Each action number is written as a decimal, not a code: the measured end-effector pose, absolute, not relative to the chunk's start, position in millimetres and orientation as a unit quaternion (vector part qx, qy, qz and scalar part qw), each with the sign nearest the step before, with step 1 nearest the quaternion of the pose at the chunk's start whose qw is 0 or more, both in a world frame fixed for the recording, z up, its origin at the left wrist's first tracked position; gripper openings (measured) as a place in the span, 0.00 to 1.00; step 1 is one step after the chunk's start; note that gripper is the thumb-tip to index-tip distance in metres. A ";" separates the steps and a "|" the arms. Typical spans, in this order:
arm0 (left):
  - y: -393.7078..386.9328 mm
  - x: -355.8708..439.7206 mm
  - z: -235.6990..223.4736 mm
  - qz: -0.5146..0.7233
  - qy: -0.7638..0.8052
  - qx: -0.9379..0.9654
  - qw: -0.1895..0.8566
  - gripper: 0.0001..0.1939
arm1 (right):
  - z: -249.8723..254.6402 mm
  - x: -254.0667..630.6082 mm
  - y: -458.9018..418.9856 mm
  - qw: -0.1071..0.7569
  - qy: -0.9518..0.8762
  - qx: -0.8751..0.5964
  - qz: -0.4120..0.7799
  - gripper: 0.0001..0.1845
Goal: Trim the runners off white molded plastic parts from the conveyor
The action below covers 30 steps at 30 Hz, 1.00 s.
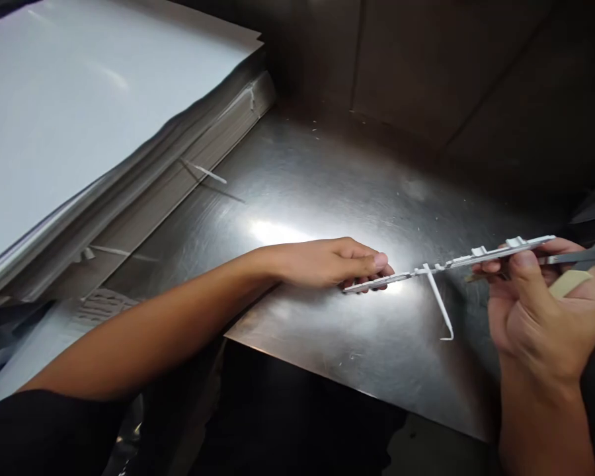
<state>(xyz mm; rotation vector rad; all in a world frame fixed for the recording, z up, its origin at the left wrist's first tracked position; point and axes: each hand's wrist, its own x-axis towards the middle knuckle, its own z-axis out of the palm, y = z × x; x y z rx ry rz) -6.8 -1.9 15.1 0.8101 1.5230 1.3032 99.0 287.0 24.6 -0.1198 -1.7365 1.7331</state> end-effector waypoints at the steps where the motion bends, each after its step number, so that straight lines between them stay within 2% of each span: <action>1: -1.4 -6.4 15.6 0.527 0.618 0.324 0.485 0.30 | 26.2 100.0 286.4 0.340 -0.666 -0.045 0.663 0.18; 4: 0.9 -4.0 17.0 0.507 0.605 0.340 0.512 0.32 | 30.7 104.2 284.8 0.365 -0.671 -0.045 0.644 0.18; 6: 3.6 -1.9 16.2 0.526 0.590 0.338 0.511 0.28 | 32.9 107.1 283.7 0.386 -0.685 -0.053 0.616 0.17; 8: 7.0 -0.9 13.2 0.587 0.568 0.286 0.500 0.25 | 33.5 109.4 284.2 0.409 -0.706 -0.064 0.574 0.19; 11: 10.8 -4.3 7.0 0.691 0.558 0.172 0.427 0.27 | 31.5 111.1 289.8 0.406 -0.758 -0.097 0.501 0.25; 14: 10.5 -11.2 4.4 0.746 0.578 0.118 0.310 0.26 | 27.7 112.8 295.9 0.360 -0.794 -0.128 0.472 0.24; 17: 8.7 -13.7 7.6 0.763 0.592 0.127 0.228 0.24 | 21.6 118.1 293.8 0.273 -0.834 -0.102 0.469 0.23; 22: 12.4 -1.5 14.0 0.762 0.577 0.165 0.243 0.29 | 6.2 132.0 274.0 0.091 -0.888 0.034 0.449 0.23; 30: 16.7 9.9 10.1 0.757 0.557 0.202 0.276 0.26 | 3.6 137.8 262.1 0.066 -0.906 0.043 0.416 0.23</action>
